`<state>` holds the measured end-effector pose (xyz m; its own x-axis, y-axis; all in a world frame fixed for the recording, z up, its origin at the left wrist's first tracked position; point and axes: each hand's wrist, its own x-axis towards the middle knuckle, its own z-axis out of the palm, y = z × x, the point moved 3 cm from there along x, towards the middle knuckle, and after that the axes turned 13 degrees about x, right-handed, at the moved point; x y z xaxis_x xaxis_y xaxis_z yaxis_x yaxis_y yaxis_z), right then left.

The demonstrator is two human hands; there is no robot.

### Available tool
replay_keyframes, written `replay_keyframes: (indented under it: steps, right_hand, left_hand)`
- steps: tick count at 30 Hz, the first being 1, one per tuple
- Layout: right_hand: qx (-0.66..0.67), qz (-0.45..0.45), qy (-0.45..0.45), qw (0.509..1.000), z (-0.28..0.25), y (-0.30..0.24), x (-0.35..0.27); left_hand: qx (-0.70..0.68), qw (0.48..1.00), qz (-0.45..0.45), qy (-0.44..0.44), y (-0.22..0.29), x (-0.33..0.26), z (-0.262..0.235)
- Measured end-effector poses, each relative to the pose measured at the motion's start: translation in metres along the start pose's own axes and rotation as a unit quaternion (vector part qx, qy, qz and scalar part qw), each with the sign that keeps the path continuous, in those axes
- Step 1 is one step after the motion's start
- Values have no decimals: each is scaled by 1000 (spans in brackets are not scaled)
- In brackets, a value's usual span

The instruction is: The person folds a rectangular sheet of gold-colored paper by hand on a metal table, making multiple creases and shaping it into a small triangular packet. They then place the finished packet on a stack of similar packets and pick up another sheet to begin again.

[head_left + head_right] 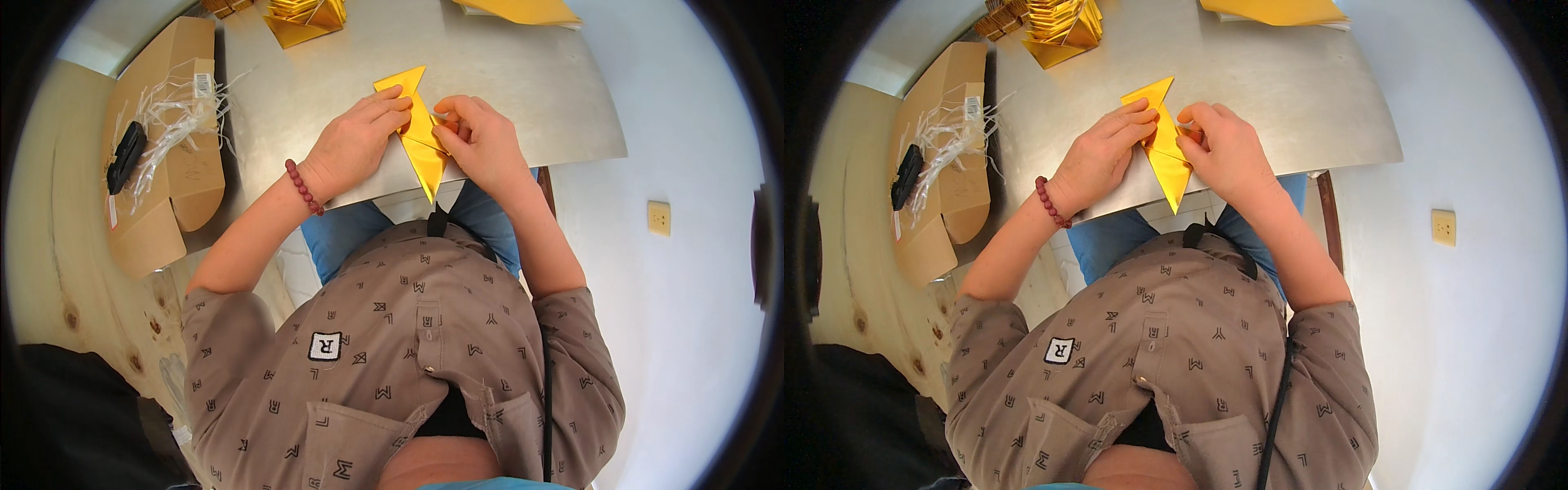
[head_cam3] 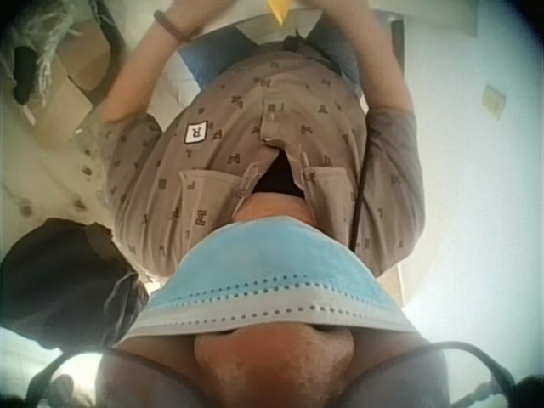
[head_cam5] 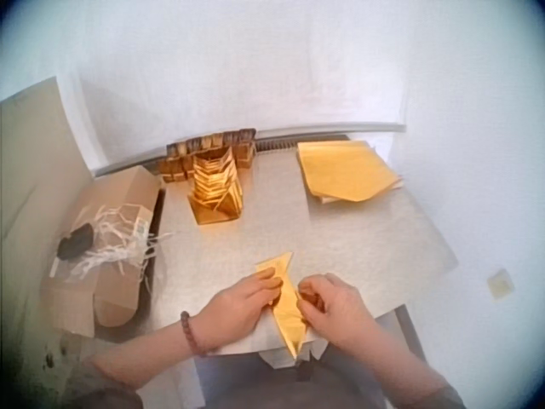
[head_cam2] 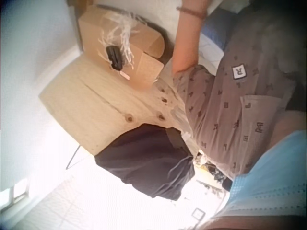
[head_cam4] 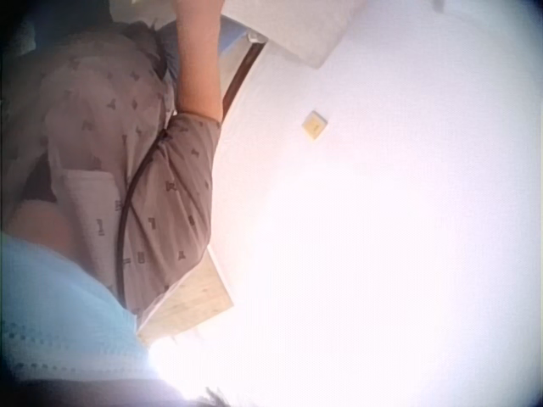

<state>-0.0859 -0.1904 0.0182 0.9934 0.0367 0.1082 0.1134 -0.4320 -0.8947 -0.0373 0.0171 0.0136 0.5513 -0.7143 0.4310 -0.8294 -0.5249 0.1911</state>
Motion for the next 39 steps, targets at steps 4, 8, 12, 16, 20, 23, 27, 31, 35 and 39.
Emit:
replay_keyframes:
  steps: [4,8,12,16,20,23,27,31,35,39]
  right_hand:
    - [-124,-174,28,976,-1,-4,-8]
    - [-110,-195,-5,975,-6,3,-15]
    - [-135,-231,9,964,-13,-1,-18]
    - [-127,-276,-30,952,-11,-8,-13]
    - [-128,-229,-65,963,-2,-4,5]
    - [-166,-205,-82,961,8,1,21]
    - [-225,-176,-100,953,17,7,31]
    - [-224,-173,-87,955,17,6,35]
    - [-209,-161,-84,961,16,6,39]
    - [-213,-157,-71,962,17,7,42]
  left_hand:
    - [70,997,18,34,4,0,-6]
    - [38,999,-30,13,9,-1,-3]
    - [30,998,-55,20,13,-4,2]
    - [70,996,-43,29,9,-2,3]
    - [67,996,-58,-14,7,-5,3]
    - [49,995,-80,-24,4,-3,4]
    - [69,994,-76,-30,2,0,5]
    - [76,993,-72,-52,1,-2,6]
    - [95,992,-66,-58,1,0,5]
    - [104,992,-48,-57,-1,5,2]
